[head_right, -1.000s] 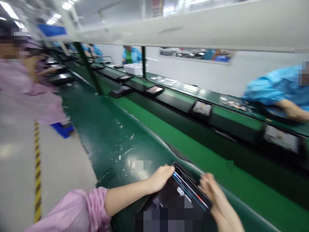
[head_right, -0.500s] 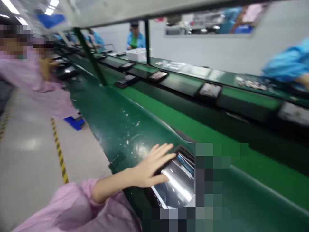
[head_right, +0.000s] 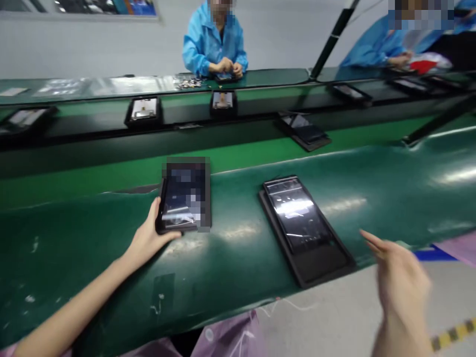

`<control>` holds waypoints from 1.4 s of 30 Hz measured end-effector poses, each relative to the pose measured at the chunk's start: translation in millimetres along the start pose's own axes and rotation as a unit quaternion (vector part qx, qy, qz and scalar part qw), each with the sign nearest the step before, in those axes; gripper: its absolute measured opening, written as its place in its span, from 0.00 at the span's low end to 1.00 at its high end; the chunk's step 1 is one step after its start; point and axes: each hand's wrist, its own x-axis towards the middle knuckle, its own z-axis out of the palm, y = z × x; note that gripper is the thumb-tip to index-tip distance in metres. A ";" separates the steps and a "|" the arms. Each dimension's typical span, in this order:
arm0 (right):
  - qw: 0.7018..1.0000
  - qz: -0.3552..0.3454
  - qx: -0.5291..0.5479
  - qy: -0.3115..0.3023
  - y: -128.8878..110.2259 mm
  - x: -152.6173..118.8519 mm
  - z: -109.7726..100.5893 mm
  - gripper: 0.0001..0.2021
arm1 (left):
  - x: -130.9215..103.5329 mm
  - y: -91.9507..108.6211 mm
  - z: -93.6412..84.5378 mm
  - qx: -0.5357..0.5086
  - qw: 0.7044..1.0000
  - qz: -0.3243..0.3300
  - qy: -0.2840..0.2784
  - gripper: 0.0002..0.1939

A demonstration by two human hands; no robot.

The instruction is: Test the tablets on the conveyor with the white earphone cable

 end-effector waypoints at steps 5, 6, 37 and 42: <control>0.994 -0.030 -0.022 -0.103 4.3 31.5 28.9 0.28 | 144.6 59.8 9.2 0.012 0.998 0.060 0.015 0.51; 0.992 -0.045 -0.031 -0.112 0.6 34.7 33.8 0.27 | 165.1 69.1 12.7 0.016 0.998 0.063 0.021 0.50; 0.988 0.031 0.103 -0.113 -3.7 8.3 42.9 0.29 | 12.5 206.0 131.9 0.013 0.979 0.151 -0.133 0.46; 0.966 0.072 0.151 -0.196 -13.7 -63.2 75.6 0.24 | -9.7 135.3 83.8 0.017 0.985 0.141 -0.103 0.44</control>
